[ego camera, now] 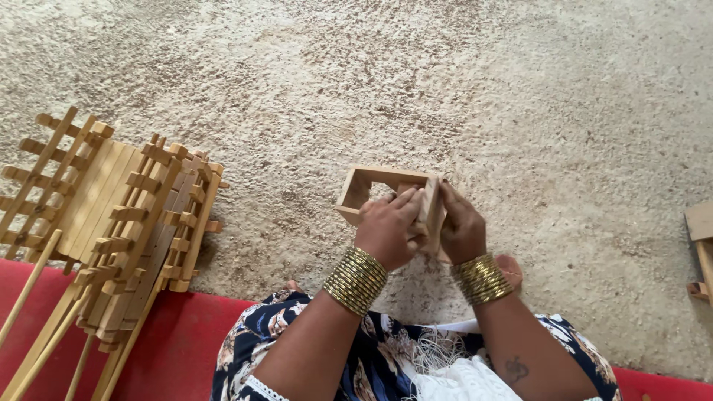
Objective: The person assembles a small wooden stool by hand, fitting the legs into the seat frame and pressing them into place. They repeatedly rotate and adjust the stool to check the fit of each leg.
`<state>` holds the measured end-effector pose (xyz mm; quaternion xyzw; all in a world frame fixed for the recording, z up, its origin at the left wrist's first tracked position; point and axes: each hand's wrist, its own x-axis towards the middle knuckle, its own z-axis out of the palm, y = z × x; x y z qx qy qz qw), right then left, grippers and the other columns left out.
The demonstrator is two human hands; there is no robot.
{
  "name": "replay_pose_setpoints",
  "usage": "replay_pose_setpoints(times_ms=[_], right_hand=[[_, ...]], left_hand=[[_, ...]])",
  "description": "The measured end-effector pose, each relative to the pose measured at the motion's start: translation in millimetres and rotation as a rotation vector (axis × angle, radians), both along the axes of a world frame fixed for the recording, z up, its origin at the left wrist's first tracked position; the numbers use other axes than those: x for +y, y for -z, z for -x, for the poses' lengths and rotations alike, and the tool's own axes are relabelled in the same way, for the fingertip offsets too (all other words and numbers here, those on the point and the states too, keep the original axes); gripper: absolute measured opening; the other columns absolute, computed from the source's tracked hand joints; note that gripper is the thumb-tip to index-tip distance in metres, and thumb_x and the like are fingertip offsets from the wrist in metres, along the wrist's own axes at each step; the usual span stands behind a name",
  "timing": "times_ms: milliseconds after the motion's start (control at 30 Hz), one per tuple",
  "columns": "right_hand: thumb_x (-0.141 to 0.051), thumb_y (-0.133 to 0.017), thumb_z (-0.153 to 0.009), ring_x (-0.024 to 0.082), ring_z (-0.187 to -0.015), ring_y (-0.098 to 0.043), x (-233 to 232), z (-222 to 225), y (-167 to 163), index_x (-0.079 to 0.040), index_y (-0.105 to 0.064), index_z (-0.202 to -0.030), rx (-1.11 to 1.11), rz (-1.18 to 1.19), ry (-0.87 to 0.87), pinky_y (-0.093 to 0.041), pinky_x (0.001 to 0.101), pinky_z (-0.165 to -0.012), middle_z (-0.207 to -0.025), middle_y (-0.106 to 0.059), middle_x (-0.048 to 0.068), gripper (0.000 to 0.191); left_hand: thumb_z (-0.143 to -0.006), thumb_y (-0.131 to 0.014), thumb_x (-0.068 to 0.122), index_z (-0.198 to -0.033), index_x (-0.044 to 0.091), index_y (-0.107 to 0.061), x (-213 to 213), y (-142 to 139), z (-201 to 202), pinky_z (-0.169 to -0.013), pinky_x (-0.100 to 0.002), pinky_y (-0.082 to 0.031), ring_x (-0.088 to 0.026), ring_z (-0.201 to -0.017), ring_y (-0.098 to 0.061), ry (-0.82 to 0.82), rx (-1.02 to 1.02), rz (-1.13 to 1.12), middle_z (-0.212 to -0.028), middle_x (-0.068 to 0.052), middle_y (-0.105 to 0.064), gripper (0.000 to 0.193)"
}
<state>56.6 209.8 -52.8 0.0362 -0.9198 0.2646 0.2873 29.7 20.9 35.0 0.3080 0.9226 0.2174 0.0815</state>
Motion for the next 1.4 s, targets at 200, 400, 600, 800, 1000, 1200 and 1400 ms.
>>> replay_pose_setpoints(times_ms=[200,400,600,800,1000,1200,1400], right_hand=[[-0.006,-0.062,-0.101,0.034,-0.104,-0.076,-28,-10,-7,-0.007,-0.055,-0.141,0.251,-0.156,-0.186,-0.065,0.0407,-0.088,-0.135,-0.063,0.013,0.041],[-0.004,-0.059,-0.099,0.030,-0.091,-0.077,-34,-12,-3,-0.001,-0.058,-0.135,0.151,-0.066,-0.204,-0.065,0.0353,-0.071,-0.139,-0.061,0.021,0.037],[0.001,-0.055,-0.093,0.026,-0.080,-0.077,-3,-3,13,0.000,-0.063,-0.132,-0.319,0.077,0.013,-0.066,0.0332,-0.067,-0.104,-0.074,0.020,0.040],[0.003,-0.049,-0.100,0.036,-0.109,-0.070,-39,-20,-11,0.002,-0.059,-0.132,0.101,-0.047,-0.262,-0.062,0.0401,-0.088,-0.123,-0.068,0.027,0.033],[0.008,-0.053,-0.090,0.030,-0.096,-0.075,-44,-6,-27,0.001,-0.060,-0.132,-0.229,0.124,-0.099,-0.063,0.0339,-0.082,-0.115,-0.071,0.024,0.043],[-0.004,-0.055,-0.101,0.024,-0.085,-0.075,-34,-11,-25,0.000,-0.065,-0.128,-0.385,0.091,-0.048,-0.066,0.0343,-0.074,-0.111,-0.074,0.019,0.029],[-0.007,-0.045,-0.109,0.027,-0.106,-0.074,-43,-15,-11,-0.004,-0.061,-0.135,-0.009,-0.116,-0.240,-0.050,0.0520,-0.112,-0.122,-0.073,0.015,0.031]], left_hand=[[-0.084,-0.074,0.044,-0.152,0.017,-0.034,0,-11,3,-0.116,-0.054,-0.027,-0.030,-0.139,-0.042,-0.054,-0.155,0.061,-0.155,-0.006,-0.038,0.083],[-0.085,-0.072,0.044,-0.156,0.016,-0.024,-3,-17,4,-0.113,-0.053,-0.031,-0.031,-0.138,-0.040,-0.031,-0.193,0.154,-0.158,-0.008,-0.031,0.091],[-0.087,-0.071,0.044,-0.154,0.009,-0.031,-7,-13,2,-0.116,-0.050,-0.033,-0.026,-0.137,-0.045,-0.074,-0.194,0.034,-0.159,-0.010,-0.034,0.086],[-0.085,-0.072,0.040,-0.153,0.006,-0.028,-12,2,13,-0.113,-0.053,-0.032,-0.028,-0.142,-0.039,-0.167,-0.227,0.008,-0.158,-0.012,-0.033,0.088],[-0.084,-0.074,0.045,-0.152,0.005,-0.031,-20,11,18,-0.115,-0.052,-0.032,-0.030,-0.141,-0.040,-0.190,-0.246,-0.009,-0.157,-0.015,-0.034,0.090],[-0.083,-0.075,0.044,-0.151,0.004,-0.033,-13,4,13,-0.116,-0.050,-0.034,-0.028,-0.141,-0.043,-0.184,-0.195,-0.017,-0.157,-0.015,-0.037,0.090],[-0.085,-0.073,0.040,-0.152,0.003,-0.029,-20,5,18,-0.112,-0.049,-0.036,-0.029,-0.140,-0.042,-0.266,-0.274,-0.021,-0.158,-0.014,-0.034,0.089]])
